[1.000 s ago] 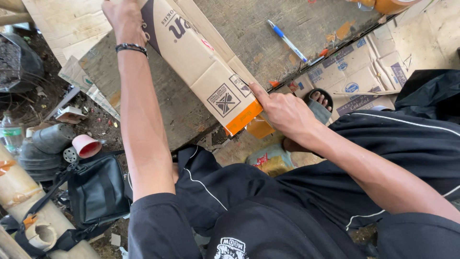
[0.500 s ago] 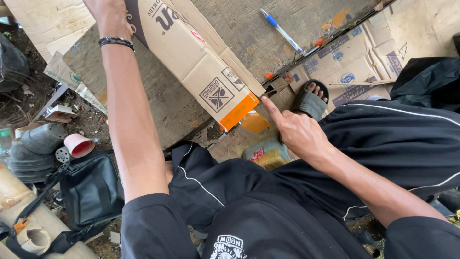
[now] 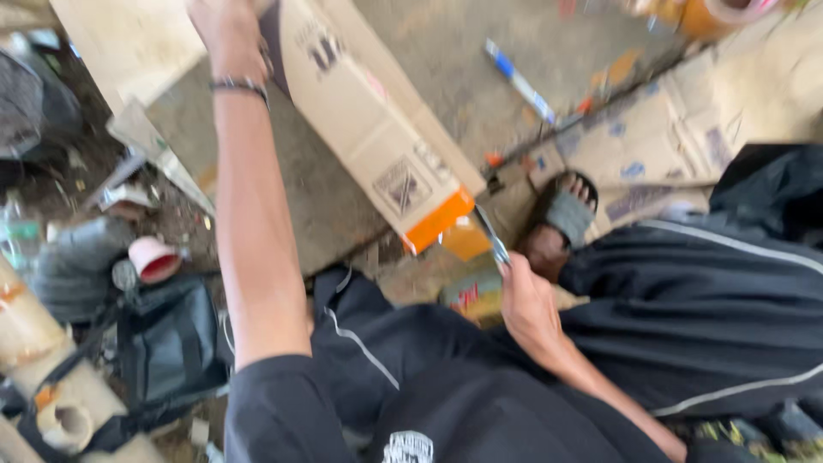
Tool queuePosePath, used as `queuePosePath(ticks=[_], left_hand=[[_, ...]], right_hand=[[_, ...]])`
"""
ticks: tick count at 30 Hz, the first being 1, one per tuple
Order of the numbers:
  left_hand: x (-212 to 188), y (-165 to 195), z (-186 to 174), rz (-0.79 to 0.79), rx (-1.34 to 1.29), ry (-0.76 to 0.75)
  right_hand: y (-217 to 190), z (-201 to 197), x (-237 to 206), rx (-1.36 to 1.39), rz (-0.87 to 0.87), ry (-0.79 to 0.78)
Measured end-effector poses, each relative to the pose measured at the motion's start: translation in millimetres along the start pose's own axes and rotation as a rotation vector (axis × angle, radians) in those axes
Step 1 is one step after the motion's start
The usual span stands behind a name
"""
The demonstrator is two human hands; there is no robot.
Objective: The person sits on the ground and folds a flat cardboard box into shape, pressing the flaps and base together. They then apply orange packing tape around the box, cutting the tape and smoothing it to secure the folded box.
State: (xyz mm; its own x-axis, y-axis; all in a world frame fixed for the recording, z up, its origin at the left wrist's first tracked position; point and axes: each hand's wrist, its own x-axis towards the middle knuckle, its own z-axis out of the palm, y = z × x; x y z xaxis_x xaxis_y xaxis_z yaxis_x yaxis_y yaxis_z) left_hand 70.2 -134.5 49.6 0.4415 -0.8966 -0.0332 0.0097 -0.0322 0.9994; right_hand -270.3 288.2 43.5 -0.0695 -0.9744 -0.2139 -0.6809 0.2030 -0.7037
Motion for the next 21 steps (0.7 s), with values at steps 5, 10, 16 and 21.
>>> queuePosePath(ticks=[5, 10, 16, 21], left_hand=[[-8, 11, 12, -0.122, 0.071, 0.057], [-1, 22, 25, 0.036, -0.009, 0.082], [-9, 30, 24, -0.007, 0.013, -0.032], [-13, 32, 21, 0.069, -0.01, -0.001]], right_hand=[[-7, 10, 40, 0.789, 0.392, 0.171], [-32, 21, 129, 0.558, 0.434, 0.243], [-47, -2, 142, 0.307, 0.381, 0.165], [-63, -10, 136, 0.089, 0.052, 0.245]])
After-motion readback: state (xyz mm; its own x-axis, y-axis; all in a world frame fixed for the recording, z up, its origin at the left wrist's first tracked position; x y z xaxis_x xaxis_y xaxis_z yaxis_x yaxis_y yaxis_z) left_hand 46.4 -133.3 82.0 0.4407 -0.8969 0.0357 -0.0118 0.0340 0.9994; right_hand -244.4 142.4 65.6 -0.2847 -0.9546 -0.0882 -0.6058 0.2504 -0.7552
